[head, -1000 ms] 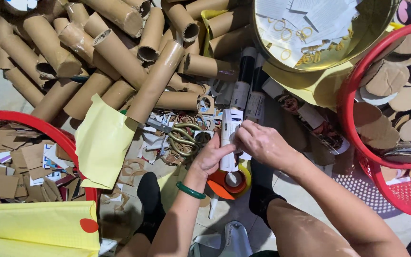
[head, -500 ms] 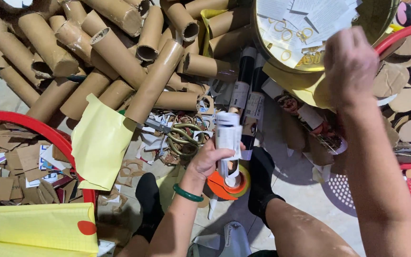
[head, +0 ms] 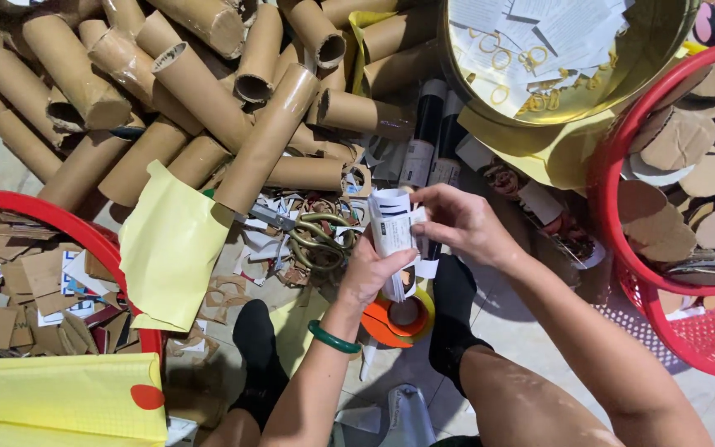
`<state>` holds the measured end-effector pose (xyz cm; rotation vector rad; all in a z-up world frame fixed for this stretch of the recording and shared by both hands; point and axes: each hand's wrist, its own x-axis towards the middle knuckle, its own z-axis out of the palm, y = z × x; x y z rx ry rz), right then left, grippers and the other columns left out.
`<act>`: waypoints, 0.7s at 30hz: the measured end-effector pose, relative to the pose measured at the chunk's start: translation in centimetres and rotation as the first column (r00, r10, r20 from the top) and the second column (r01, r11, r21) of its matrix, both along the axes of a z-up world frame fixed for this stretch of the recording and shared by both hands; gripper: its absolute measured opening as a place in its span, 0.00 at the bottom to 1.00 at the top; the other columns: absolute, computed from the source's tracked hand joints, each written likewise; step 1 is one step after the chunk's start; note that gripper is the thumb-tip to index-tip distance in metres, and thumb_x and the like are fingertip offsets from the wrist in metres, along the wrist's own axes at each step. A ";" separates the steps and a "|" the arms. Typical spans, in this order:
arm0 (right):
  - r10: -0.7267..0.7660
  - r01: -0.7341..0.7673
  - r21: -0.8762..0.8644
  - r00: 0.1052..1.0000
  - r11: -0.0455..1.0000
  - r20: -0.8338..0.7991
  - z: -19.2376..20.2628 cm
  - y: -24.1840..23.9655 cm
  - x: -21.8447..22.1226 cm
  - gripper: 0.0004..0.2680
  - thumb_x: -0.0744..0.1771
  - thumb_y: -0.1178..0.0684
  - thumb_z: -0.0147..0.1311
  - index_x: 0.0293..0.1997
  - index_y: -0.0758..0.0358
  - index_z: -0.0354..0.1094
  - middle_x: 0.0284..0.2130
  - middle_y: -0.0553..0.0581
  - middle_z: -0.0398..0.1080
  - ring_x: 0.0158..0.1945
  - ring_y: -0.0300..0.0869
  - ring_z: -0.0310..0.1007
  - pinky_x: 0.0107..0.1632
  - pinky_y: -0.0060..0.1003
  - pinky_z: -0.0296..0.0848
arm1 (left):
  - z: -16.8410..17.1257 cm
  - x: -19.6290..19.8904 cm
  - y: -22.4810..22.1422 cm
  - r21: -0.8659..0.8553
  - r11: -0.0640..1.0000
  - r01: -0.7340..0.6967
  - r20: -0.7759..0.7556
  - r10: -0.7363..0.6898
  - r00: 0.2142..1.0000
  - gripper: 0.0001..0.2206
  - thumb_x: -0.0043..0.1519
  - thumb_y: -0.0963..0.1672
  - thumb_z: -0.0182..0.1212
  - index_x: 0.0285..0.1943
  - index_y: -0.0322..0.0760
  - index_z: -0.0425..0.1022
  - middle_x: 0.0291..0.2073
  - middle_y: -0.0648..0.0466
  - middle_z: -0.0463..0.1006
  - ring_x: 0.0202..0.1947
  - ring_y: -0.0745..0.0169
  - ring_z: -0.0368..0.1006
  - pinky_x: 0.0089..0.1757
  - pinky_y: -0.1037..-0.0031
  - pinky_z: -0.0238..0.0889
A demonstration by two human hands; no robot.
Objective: The person wraps cardboard tubes with yellow paper, secures them with tape using a dispenser, inserts rolled posters into the tubes, and attaches circular cardboard caps to the ends.
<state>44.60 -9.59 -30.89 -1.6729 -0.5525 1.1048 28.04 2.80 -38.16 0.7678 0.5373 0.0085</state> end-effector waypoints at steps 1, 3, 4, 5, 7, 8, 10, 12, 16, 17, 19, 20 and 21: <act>0.000 -0.001 -0.012 1.000 1.000 -0.009 -0.3 -0.3 0.2 0.13 0.64 0.59 0.62 0.54 0.66 0.69 0.35 0.51 0.76 0.36 0.30 0.73 0.37 0.27 0.74 | 0.0 0.0 0.0 0.006 1.000 0.007 0.006 -0.007 1.000 0.26 0.55 0.36 0.67 0.65 0.33 0.67 0.52 0.52 0.79 0.52 0.61 0.77 0.52 0.70 0.73; 0.003 -0.003 -0.023 1.000 1.000 -0.018 -0.7 -0.8 0.3 0.12 0.64 0.59 0.62 0.52 0.67 0.71 0.34 0.50 0.75 0.35 0.30 0.72 0.36 0.28 0.73 | 0.2 0.0 0.2 0.014 1.000 0.012 0.012 -0.012 1.000 0.26 0.56 0.36 0.67 0.65 0.32 0.68 0.52 0.51 0.79 0.51 0.61 0.77 0.51 0.69 0.73; -0.016 0.011 -0.092 0.999 0.996 -0.051 -0.8 -1.0 0.3 0.08 0.66 0.58 0.61 0.49 0.69 0.72 0.31 0.50 0.74 0.33 0.31 0.70 0.34 0.28 0.71 | 0.4 0.0 0.3 -0.027 1.000 0.009 0.015 -0.008 1.000 0.26 0.56 0.36 0.67 0.66 0.32 0.68 0.52 0.50 0.79 0.51 0.60 0.77 0.51 0.69 0.73; -0.036 0.023 -0.161 0.996 0.987 -0.083 -0.9 -1.2 0.4 0.06 0.68 0.58 0.59 0.45 0.71 0.74 0.29 0.50 0.73 0.31 0.31 0.68 0.31 0.29 0.68 | 0.5 0.1 0.3 -0.068 0.998 0.005 0.019 -0.004 1.000 0.26 0.56 0.36 0.68 0.66 0.33 0.69 0.51 0.50 0.79 0.51 0.60 0.77 0.51 0.69 0.73; -0.017 0.010 -0.105 0.998 0.994 -0.062 -0.8 -0.8 0.3 0.06 0.68 0.58 0.59 0.44 0.70 0.74 0.30 0.49 0.74 0.33 0.30 0.69 0.35 0.27 0.71 | -0.9 -0.5 0.0 -0.149 0.989 -0.012 0.003 0.013 1.000 0.27 0.56 0.37 0.69 0.66 0.33 0.69 0.51 0.50 0.79 0.51 0.59 0.78 0.51 0.69 0.73; 0.000 -0.002 -0.049 0.999 0.999 -0.040 -0.7 -0.7 0.2 0.05 0.68 0.58 0.58 0.42 0.70 0.73 0.30 0.47 0.74 0.35 0.28 0.70 0.38 0.26 0.74 | -1.6 -0.8 -0.2 -0.231 0.973 -0.030 -0.015 0.027 1.000 0.27 0.55 0.37 0.70 0.65 0.34 0.69 0.50 0.50 0.80 0.50 0.59 0.78 0.51 0.68 0.73; -0.003 -0.001 -0.054 0.997 0.999 -0.075 -0.9 -0.3 0.3 0.05 0.68 0.58 0.57 0.42 0.69 0.73 0.30 0.47 0.74 0.35 0.28 0.71 0.38 0.26 0.74 | -2.1 -1.2 0.0 -0.311 0.950 -0.038 -0.010 0.037 0.999 0.26 0.55 0.37 0.71 0.65 0.33 0.70 0.50 0.49 0.80 0.50 0.58 0.78 0.51 0.68 0.73; -0.007 0.001 -0.059 0.994 0.998 -0.109 -1.1 0.0 0.3 0.05 0.68 0.58 0.56 0.42 0.69 0.73 0.30 0.47 0.74 0.34 0.28 0.71 0.38 0.26 0.75 | -2.2 -1.5 0.3 -0.390 0.920 -0.044 -0.007 0.046 0.999 0.26 0.55 0.38 0.72 0.64 0.33 0.71 0.50 0.49 0.80 0.50 0.58 0.78 0.52 0.67 0.73; -0.043 0.038 -0.066 0.997 0.997 -0.065 -1.5 -0.4 0.9 0.04 0.68 0.58 0.56 0.42 0.68 0.73 0.28 0.48 0.73 0.32 0.30 0.70 0.36 0.27 0.73 | -2.7 -2.3 1.1 -0.445 0.896 0.000 0.068 0.033 0.997 0.23 0.57 0.39 0.72 0.62 0.30 0.72 0.47 0.46 0.81 0.46 0.56 0.79 0.48 0.65 0.74; -0.075 0.072 -0.076 0.997 0.995 -0.035 -1.5 -0.6 1.1 0.04 0.69 0.58 0.57 0.42 0.69 0.74 0.28 0.49 0.72 0.31 0.30 0.69 0.35 0.27 0.71 | -3.1 -2.6 1.3 -0.447 0.894 0.018 0.101 0.030 0.994 0.22 0.59 0.39 0.71 0.62 0.28 0.73 0.46 0.46 0.81 0.44 0.55 0.79 0.46 0.65 0.74; -0.097 0.096 -0.070 0.995 0.993 0.000 -1.3 -0.9 1.8 0.04 0.68 0.58 0.56 0.41 0.69 0.74 0.28 0.49 0.73 0.32 0.31 0.70 0.35 0.27 0.72 | -3.1 -2.7 1.6 -0.426 0.905 0.006 0.082 0.033 0.996 0.20 0.60 0.39 0.71 0.61 0.27 0.73 0.44 0.45 0.81 0.42 0.55 0.79 0.45 0.65 0.74; -0.118 0.120 -0.064 0.992 0.991 0.035 -1.3 -1.1 2.2 0.04 0.68 0.58 0.56 0.41 0.68 0.73 0.29 0.49 0.73 0.32 0.31 0.70 0.36 0.27 0.73 | -3.2 -2.7 1.7 -0.406 0.914 -0.007 0.065 0.036 0.997 0.18 0.61 0.39 0.70 0.59 0.27 0.74 0.42 0.45 0.81 0.40 0.55 0.79 0.44 0.65 0.73; -0.118 0.120 -0.063 0.992 0.991 0.035 -1.0 -1.2 2.4 0.04 0.68 0.58 0.56 0.41 0.68 0.73 0.29 0.49 0.73 0.32 0.31 0.70 0.36 0.27 0.73 | -2.4 -2.2 2.0 -0.405 0.914 -0.007 0.065 0.036 0.997 0.18 0.61 0.39 0.70 0.59 0.27 0.74 0.42 0.45 0.81 0.40 0.55 0.79 0.44 0.65 0.73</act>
